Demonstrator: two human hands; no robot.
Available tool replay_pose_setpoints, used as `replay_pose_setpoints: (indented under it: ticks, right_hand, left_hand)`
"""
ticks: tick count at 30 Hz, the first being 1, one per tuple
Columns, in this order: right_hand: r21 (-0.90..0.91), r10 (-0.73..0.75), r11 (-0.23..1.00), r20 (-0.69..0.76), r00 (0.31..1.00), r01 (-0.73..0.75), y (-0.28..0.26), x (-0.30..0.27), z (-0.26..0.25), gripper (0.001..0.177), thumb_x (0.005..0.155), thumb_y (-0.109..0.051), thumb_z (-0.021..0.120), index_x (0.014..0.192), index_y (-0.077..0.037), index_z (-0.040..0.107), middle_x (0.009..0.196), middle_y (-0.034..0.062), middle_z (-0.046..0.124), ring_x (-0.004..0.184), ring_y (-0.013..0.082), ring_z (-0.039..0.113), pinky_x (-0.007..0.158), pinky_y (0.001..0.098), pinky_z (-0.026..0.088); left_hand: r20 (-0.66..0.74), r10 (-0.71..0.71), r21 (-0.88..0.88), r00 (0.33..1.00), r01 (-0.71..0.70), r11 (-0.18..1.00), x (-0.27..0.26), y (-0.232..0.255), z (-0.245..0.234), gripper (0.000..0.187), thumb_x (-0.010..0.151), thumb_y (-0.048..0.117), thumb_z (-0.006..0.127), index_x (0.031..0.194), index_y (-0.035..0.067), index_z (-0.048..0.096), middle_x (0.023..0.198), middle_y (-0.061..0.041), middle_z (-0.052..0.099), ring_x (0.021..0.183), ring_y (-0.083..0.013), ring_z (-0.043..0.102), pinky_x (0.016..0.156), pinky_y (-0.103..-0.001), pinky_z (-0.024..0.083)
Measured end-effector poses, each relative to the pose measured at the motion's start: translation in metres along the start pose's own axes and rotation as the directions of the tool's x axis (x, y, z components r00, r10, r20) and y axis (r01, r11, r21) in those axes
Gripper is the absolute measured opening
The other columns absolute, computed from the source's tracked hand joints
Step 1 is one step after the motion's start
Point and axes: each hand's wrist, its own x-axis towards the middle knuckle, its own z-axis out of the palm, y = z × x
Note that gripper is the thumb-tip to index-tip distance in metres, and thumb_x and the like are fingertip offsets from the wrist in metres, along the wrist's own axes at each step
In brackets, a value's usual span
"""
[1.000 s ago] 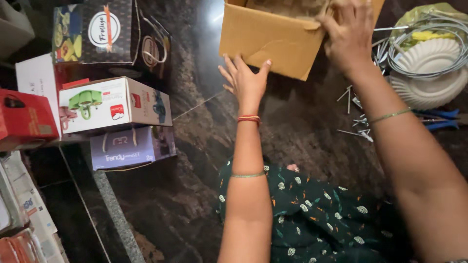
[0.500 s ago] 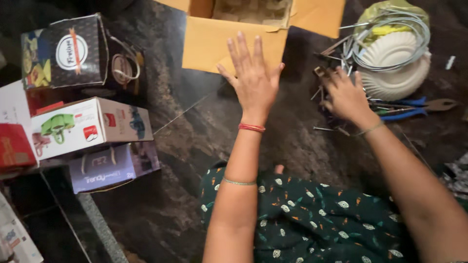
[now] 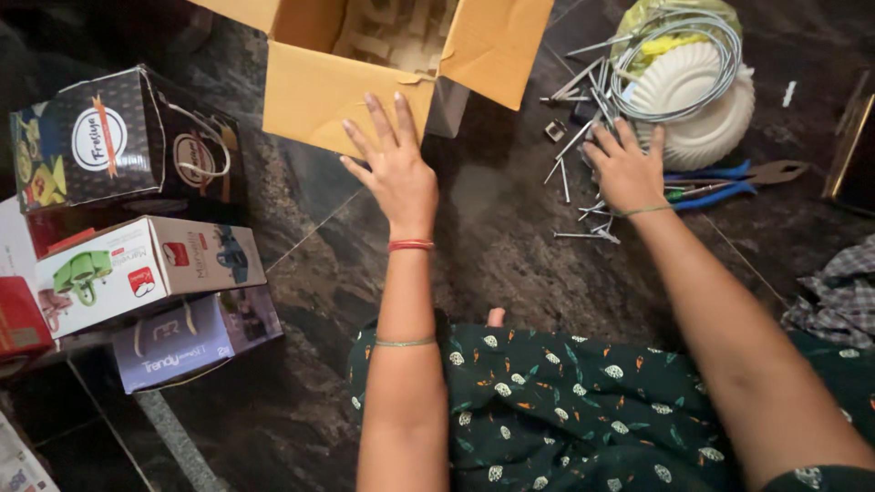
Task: The person empties a cardboard box of hardware supplies onto the floor, then sorts and arranges items including nails, wire, pliers, tape, and a glass bowl. They place some items into a separate white box and return a coil of wire to the original box.
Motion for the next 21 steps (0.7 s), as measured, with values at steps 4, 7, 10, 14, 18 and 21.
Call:
replay_pose_setpoints:
  ticks: [4,7,10,14,18,21]
  right_hand:
    - [0.173,-0.003,0.985,0.09,0.996,-0.013,0.007,0.001,-0.008,0.057,0.085,-0.033,0.073,0.141,-0.026,0.062,0.163,0.0003,0.045,0.154,0.0261,0.035,0.113,0.0778,0.018]
    - [0.288,-0.044,0.958,0.151,0.988,-0.002,0.018,0.003,-0.024,0.056,0.087,-0.033,0.071,0.141,-0.024,0.061,0.162,0.0034,0.043,0.151,0.026,0.036,0.113,0.0752,0.021]
    - [0.38,-0.066,0.925,0.158,0.985,0.001,0.024,-0.005,-0.041,0.054,0.089,-0.034,0.07,0.141,-0.021,0.061,0.163,0.0058,0.043,0.152,0.0288,0.036,0.114,0.0683,0.028]
    - [0.397,-0.033,0.917,0.153,0.988,-0.031,0.027,-0.023,-0.066,0.05,0.086,-0.035,0.073,0.133,-0.018,0.068,0.155,0.0087,0.049,0.145,0.0316,0.041,0.112,0.0579,0.035]
    - [0.629,0.119,0.777,-0.118,0.986,-0.018,0.033,-0.02,-0.085,0.034,0.091,-0.023,0.075,0.12,-0.006,0.072,0.147,0.0162,0.061,0.137,0.0356,0.055,0.115,0.045,0.043]
    - [0.77,0.261,0.638,-0.245,0.934,0.024,0.038,0.001,-0.089,0.028,0.094,-0.014,0.075,0.119,-0.002,0.072,0.139,0.0193,0.066,0.129,0.0364,0.062,0.113,0.041,0.047]
  left_hand:
    - [0.055,-0.006,0.041,0.998,0.003,0.999,0.001,-0.007,-0.01,0.08,0.092,0.009,0.059,0.165,0.024,0.031,0.173,-0.005,0.016,0.156,-0.0462,0.02,0.117,-0.073,0.026]
    - [0.13,-0.03,-0.158,0.991,0.051,0.986,-0.001,-0.006,-0.025,0.084,0.088,0.034,0.073,0.16,0.017,0.032,0.169,-0.011,0.017,0.154,-0.0459,0.018,0.115,-0.076,0.023]
    - [0.095,-0.028,-0.207,0.995,0.047,0.977,-0.011,0.015,-0.034,0.097,0.083,0.044,0.08,0.16,0.013,0.031,0.168,-0.023,0.014,0.153,-0.0516,0.013,0.115,-0.075,0.022]
    - [0.119,0.072,-0.241,0.99,-0.041,0.97,-0.031,0.055,-0.033,0.09,0.083,0.05,0.077,0.154,0.011,0.037,0.163,-0.029,0.019,0.151,-0.0525,0.013,0.112,-0.077,0.021]
    - [0.146,0.149,-0.599,0.978,-0.033,0.8,-0.075,0.144,-0.011,0.092,0.084,0.061,0.07,0.147,-0.001,0.047,0.157,-0.028,0.042,0.152,-0.0453,0.03,0.12,-0.066,0.027]
    - [0.449,0.147,-0.832,0.881,0.353,0.427,-0.105,0.231,0.013,0.1,0.092,0.063,0.072,0.142,-0.019,0.045,0.135,-0.041,0.054,0.13,-0.0486,0.055,0.111,-0.049,0.044]
